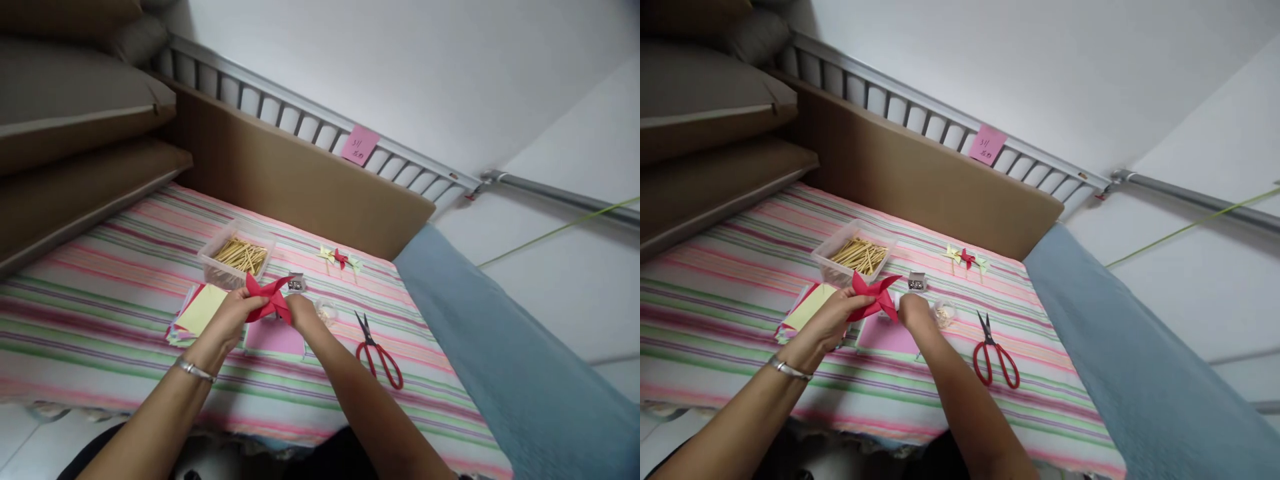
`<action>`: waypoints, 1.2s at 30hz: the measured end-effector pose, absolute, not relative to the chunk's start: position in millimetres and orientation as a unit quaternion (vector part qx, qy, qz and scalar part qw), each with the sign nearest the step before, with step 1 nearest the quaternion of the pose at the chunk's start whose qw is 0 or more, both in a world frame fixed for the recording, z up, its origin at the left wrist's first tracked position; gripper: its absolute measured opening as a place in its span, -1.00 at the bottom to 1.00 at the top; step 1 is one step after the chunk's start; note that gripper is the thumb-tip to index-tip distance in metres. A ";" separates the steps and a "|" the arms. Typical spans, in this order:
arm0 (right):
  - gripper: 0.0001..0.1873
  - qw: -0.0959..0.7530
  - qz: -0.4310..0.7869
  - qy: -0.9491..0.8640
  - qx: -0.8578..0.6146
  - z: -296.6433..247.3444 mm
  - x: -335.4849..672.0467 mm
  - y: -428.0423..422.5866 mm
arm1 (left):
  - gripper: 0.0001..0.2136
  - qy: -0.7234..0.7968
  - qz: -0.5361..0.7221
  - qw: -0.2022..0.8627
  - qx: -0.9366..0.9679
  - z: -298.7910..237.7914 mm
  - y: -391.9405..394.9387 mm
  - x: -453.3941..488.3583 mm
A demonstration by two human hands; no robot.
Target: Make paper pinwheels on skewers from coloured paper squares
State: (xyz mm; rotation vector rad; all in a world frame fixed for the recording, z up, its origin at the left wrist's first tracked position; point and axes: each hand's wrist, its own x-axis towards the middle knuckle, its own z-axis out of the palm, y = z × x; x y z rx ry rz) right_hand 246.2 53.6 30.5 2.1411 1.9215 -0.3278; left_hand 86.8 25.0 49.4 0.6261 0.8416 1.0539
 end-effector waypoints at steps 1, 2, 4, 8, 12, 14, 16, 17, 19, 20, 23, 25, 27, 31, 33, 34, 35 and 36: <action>-0.85 0.134 -0.117 0.655 0.734 30.1 245.1 55.4 | -0.84 0.383 0.478 0.738 0.283 46.8 25.6 85.3; -0.84 0.142 -0.120 0.654 0.734 29.7 244.3 56.7 | -0.84 0.382 0.477 0.739 0.283 44.7 26.0 83.9; -0.84 0.146 -0.119 0.654 0.733 28.6 244.2 57.3 | -0.84 0.382 0.475 0.739 0.286 41.6 26.9 81.8; -0.83 0.111 -0.107 0.667 0.729 23.4 249.1 51.7 | -0.82 0.379 0.484 0.731 0.296 40.0 28.9 79.5; -0.81 0.056 -0.107 0.673 0.730 12.1 256.4 44.7 | -0.80 0.383 0.496 0.723 0.291 36.2 31.7 79.8; -0.81 0.028 -0.109 0.670 0.734 6.8 259.2 42.7 | -0.80 0.392 0.499 0.717 0.289 32.9 33.0 80.7; -0.80 -0.002 -0.112 0.665 0.739 3.8 261.3 42.1 | -0.80 0.398 0.499 0.713 0.291 30.8 33.8 81.5; -0.80 -0.017 -0.114 0.661 0.742 3.4 262.4 41.9 | -0.81 0.400 0.499 0.712 0.290 30.9 34.0 81.8; -0.79 -0.048 -0.117 0.651 0.749 4.4 265.4 40.6 | -0.81 0.408 0.500 0.709 0.283 33.1 34.0 82.5; -0.79 -0.064 -0.119 0.645 0.752 5.6 267.6 38.7 | -0.81 0.414 0.501 0.708 0.278 34.9 33.9 83.0; -0.78 -0.117 -0.124 0.628 0.759 9.7 276.7 24.8 | -0.82 0.421 0.505 0.705 0.265 39.7 33.6 84.9; -0.76 -0.146 -0.130 0.619 0.761 11.0 283.2 9.7 | -0.84 0.422 0.510 0.702 0.262 40.3 33.8 86.3; -0.76 -0.159 -0.147 0.614 0.759 9.8 287.5 -5.0 | -0.86 0.422 0.514 0.699 0.263 38.7 34.5 87.7; -0.80 -0.138 -0.205 0.616 0.748 0.2 286.9 -18.0 | -0.89 0.441 0.510 0.693 0.256 32.9 35.8 89.6; -0.81 -0.119 -0.230 0.615 0.745 -5.0 284.3 -16.4 | -0.90 0.448 0.506 0.691 0.257 30.6 36.1 90.2; -0.82 -0.110 -0.240 0.614 0.744 -6.9 283.3 -14.9 | -0.91 0.450 0.505 0.689 0.261 29.8 36.3 90.3; -0.83 -0.101 -0.248 0.612 0.744 -8.2 282.6 -13.5 | -0.91 0.453 0.503 0.688 0.264 29.2 36.4 90.5; -0.84 -0.094 -0.254 0.611 0.744 -8.9 282.1 -12.3 | -0.91 0.456 0.500 0.686 0.266 28.8 36.5 90.6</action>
